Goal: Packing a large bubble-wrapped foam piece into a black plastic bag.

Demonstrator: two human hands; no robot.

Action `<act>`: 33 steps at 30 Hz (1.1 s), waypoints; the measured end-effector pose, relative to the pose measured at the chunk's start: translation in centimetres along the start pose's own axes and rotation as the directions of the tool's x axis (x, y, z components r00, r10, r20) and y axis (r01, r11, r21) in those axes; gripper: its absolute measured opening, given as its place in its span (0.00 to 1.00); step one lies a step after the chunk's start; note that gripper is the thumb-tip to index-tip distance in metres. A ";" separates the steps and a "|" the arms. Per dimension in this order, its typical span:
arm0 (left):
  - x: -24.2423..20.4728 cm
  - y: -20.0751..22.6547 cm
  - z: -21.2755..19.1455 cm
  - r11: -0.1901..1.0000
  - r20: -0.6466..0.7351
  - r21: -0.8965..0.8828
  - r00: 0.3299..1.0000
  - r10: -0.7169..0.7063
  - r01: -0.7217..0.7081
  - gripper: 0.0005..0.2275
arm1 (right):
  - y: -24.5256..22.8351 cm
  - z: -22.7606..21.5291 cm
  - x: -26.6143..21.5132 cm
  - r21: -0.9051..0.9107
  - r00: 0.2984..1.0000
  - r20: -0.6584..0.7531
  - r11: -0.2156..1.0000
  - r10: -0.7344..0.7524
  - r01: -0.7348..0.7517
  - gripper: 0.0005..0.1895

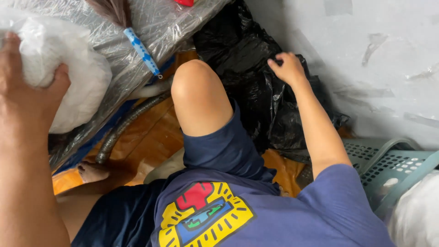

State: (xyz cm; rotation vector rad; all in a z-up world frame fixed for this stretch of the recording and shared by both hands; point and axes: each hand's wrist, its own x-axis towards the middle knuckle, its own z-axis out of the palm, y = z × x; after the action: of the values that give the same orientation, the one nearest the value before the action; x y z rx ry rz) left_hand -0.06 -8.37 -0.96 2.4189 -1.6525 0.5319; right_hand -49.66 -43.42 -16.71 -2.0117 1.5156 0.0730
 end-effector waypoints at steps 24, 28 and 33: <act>2.2 1.5 -4.2 0.994 0.002 0.090 0.998 -0.063 0.062 0.32 | -2.3 -2.3 -10.9 0.401 0.932 -0.364 0.904 0.006 0.150 0.11; 1.8 1.6 -4.0 0.997 -0.097 0.076 0.995 -0.004 0.011 0.31 | -3.7 -5.4 -11.9 0.418 0.876 -0.481 0.874 -0.019 0.249 0.06; 1.8 1.7 -3.9 0.999 -0.051 0.042 0.998 -0.032 0.034 0.33 | -5.5 -8.2 -13.9 0.172 0.774 -0.566 0.878 -0.284 0.447 0.04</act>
State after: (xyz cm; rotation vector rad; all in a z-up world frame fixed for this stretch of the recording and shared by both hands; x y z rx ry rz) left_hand -1.79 -9.26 3.17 2.4367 -1.5946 0.6242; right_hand -52.09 -34.81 -2.23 -2.1287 1.2825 -0.8926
